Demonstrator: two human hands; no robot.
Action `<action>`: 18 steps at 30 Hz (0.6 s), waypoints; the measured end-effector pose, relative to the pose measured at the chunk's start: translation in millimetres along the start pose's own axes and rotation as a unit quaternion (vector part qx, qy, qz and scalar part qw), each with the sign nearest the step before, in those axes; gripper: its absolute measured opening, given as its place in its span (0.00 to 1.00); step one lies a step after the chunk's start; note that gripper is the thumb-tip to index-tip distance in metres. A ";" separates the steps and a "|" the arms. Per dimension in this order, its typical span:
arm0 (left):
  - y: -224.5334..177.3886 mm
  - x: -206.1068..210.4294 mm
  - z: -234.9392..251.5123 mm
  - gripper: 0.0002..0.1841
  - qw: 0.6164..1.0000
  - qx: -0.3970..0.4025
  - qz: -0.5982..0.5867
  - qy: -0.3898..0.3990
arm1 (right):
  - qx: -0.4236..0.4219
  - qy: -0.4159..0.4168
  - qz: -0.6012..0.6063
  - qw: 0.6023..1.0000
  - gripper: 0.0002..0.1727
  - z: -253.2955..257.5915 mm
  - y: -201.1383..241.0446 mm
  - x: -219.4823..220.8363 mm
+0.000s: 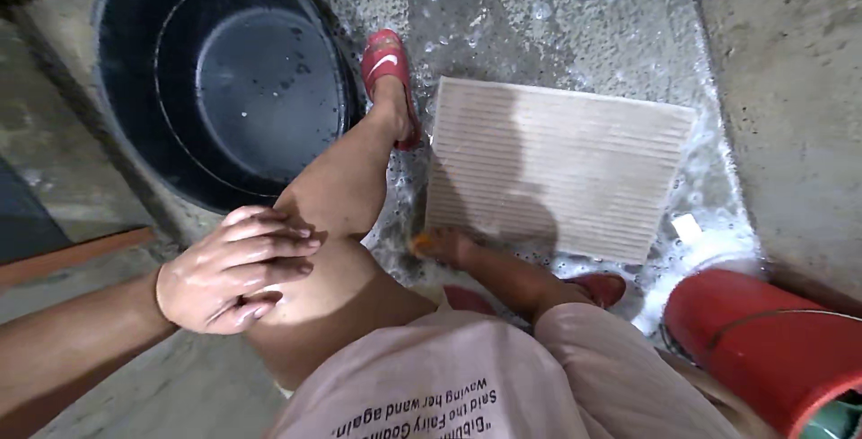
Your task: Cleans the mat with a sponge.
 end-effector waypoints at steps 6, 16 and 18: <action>-0.2 -1.3 -4.3 0.30 1.000 0.004 -0.008 -0.021 | 0.123 -0.260 -0.004 0.958 0.35 -25.4 -58.8 -156.8; -1.8 -2.8 2.0 0.30 1.000 0.007 -0.011 -0.020 | 0.096 -0.083 0.041 0.991 0.33 -13.5 -18.5 -3.0; -3.9 -3.6 5.5 0.30 1.000 0.013 -0.010 -0.015 | 0.008 -0.036 -0.021 0.999 0.44 -8.2 10.2 22.9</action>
Point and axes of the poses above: each hand's wrist, its own z-axis towards the middle knuckle, its own x-axis out of the palm, y = z × x, the point moved 10 cm from there along z, towards the middle knuckle, and after that the axes turned 9 degrees about -x, right-handed, at the moved point
